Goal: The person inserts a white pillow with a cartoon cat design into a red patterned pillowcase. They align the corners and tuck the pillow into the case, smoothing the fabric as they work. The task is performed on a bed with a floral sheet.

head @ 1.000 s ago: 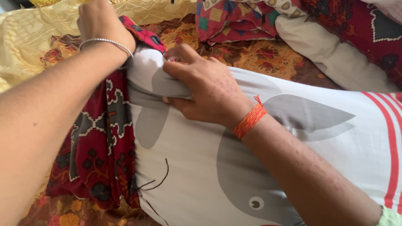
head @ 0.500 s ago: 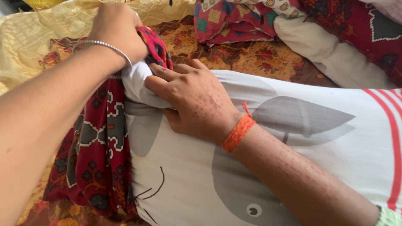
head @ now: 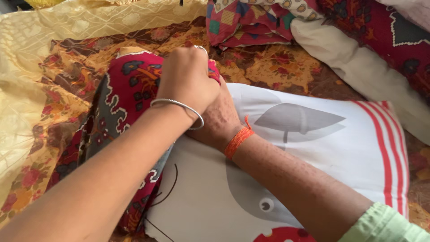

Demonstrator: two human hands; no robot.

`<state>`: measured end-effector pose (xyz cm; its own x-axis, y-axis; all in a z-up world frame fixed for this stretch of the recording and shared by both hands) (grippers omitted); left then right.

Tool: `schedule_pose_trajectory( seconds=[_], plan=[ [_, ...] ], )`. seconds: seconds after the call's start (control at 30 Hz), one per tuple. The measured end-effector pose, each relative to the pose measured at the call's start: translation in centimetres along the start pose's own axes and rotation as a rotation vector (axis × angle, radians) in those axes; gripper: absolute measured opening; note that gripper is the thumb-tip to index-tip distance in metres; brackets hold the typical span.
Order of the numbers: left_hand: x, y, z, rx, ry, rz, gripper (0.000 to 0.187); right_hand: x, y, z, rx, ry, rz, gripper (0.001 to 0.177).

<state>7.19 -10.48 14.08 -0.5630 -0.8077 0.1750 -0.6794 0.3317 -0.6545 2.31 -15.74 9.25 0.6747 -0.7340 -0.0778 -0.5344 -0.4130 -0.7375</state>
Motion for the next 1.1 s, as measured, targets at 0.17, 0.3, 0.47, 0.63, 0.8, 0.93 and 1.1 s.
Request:
schedule_pose_trajectory(
  seconds=[0.17,0.3,0.47,0.63,0.8,0.93,1.1],
  plan=[
    [-0.1,1.2,1.7,-0.014,-0.148,-0.116,0.013,3.0,1.1,2.6,-0.179,-0.042,0.173,0.031],
    [-0.7,2.7,2.3,0.005,-0.322,-0.290,0.033,5.5,2.5,5.2,-0.467,0.015,0.379,0.026],
    [-2.7,7.5,1.1,-0.177,-0.377,-0.405,0.057,6.1,2.8,5.4,-0.322,-0.017,0.366,0.034],
    [-5.3,12.7,-1.4,-0.206,-0.523,-0.484,0.035,5.6,3.3,5.4,-0.378,0.010,0.514,0.045],
    [-6.6,15.7,-3.5,-0.227,-0.543,-0.571,0.038,3.0,4.8,4.2,-0.387,0.080,0.526,0.052],
    [-6.2,18.1,-5.3,-0.234,-0.464,-0.677,0.049,-1.8,5.7,2.7,-0.335,0.036,0.449,0.060],
    [-5.3,21.4,-6.7,-0.300,-0.480,-0.707,0.045,-9.6,6.2,1.2,-0.361,-0.013,0.207,0.078]
  ],
)
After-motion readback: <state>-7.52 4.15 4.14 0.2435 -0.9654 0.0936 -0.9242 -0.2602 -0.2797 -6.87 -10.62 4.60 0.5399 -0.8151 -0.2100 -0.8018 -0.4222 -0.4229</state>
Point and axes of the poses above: each hand's wrist, its own y-axis away from the middle knuckle, its own z-axis out of the palm, x = y × z, the point moved 5 cm from there along -y, towards the middle knuckle, and after that the axes turned 1 degree about -z, right-handed, at the moved point
